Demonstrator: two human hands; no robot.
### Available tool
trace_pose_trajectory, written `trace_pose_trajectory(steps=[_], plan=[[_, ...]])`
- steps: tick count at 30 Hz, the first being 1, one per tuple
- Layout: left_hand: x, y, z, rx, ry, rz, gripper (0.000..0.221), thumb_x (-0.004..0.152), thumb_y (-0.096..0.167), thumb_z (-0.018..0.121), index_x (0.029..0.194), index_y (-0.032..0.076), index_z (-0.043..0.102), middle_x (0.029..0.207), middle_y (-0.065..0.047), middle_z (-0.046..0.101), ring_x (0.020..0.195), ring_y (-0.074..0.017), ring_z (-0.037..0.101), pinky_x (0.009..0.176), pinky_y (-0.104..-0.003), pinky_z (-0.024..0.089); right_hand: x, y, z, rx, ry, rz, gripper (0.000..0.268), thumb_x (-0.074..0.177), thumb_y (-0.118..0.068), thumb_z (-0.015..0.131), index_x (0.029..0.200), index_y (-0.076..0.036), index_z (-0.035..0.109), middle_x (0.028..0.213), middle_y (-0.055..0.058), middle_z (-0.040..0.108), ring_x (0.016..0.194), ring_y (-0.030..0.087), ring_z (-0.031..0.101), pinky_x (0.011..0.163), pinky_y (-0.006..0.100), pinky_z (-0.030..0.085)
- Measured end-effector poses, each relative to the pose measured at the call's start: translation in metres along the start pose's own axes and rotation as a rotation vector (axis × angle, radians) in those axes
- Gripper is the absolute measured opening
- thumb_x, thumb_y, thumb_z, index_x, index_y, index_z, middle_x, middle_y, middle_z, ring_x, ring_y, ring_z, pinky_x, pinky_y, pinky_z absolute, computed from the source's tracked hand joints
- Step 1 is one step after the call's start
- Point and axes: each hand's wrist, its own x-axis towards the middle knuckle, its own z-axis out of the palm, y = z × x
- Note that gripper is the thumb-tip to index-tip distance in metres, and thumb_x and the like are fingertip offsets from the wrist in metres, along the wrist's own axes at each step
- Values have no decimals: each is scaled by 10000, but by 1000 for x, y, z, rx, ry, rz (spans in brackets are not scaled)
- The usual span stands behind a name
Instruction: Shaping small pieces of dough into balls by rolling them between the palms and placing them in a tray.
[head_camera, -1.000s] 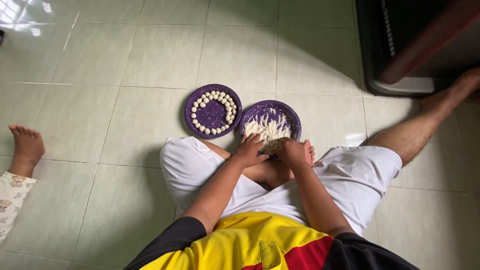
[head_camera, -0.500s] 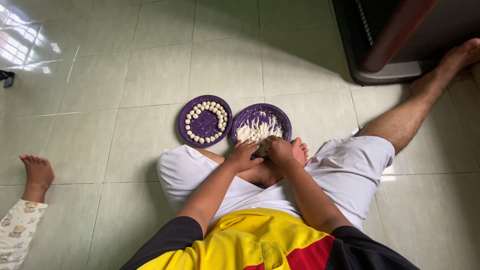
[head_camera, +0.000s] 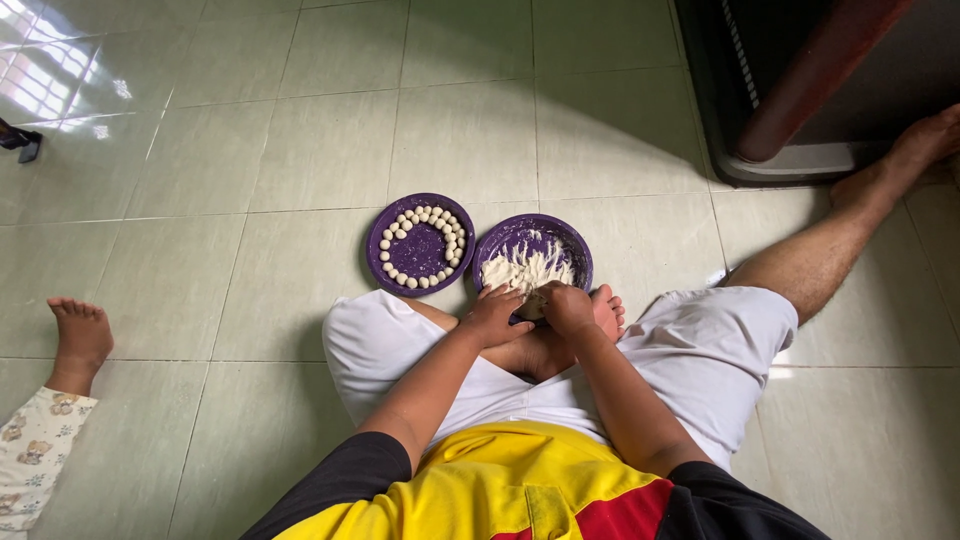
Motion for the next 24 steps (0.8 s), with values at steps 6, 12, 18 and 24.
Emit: trace_pose_trajectory(steps=[6, 12, 18, 24], plan=[[5, -6, 12, 24, 32, 7, 690, 871, 670, 613, 1344, 169, 640, 1501, -31, 578, 1462, -305, 446, 1220, -567, 284, 4, 3, 15, -82, 58, -14, 169, 786, -306, 728, 949, -326, 768, 807, -30, 732, 706, 230, 753, 618, 379, 623], [7, -8, 14, 44, 43, 15, 694, 844, 700, 623, 1328, 203, 648, 1484, -2, 594, 1453, -288, 462, 1206, -568, 306, 3, 0, 2, -51, 80, -14, 119, 809, -326, 683, 898, -316, 761, 759, -13, 707, 672, 251, 746, 602, 394, 619], [0, 1, 0, -13, 6, 12, 656, 904, 630, 615, 1351, 150, 638, 1510, -62, 563, 1476, -341, 416, 1235, -583, 258, 3, -1, 1, -47, 89, -2, 147, 813, -332, 649, 914, -308, 753, 730, -9, 693, 676, 257, 747, 606, 398, 609], [4, 1, -1, 36, -71, -17, 719, 877, 717, 577, 1371, 195, 607, 1561, -9, 512, 1503, -296, 383, 1257, -581, 212, 2, 0, 2, -51, 52, 6, 188, 784, -335, 637, 930, -310, 751, 729, -3, 697, 695, 259, 748, 621, 405, 611]])
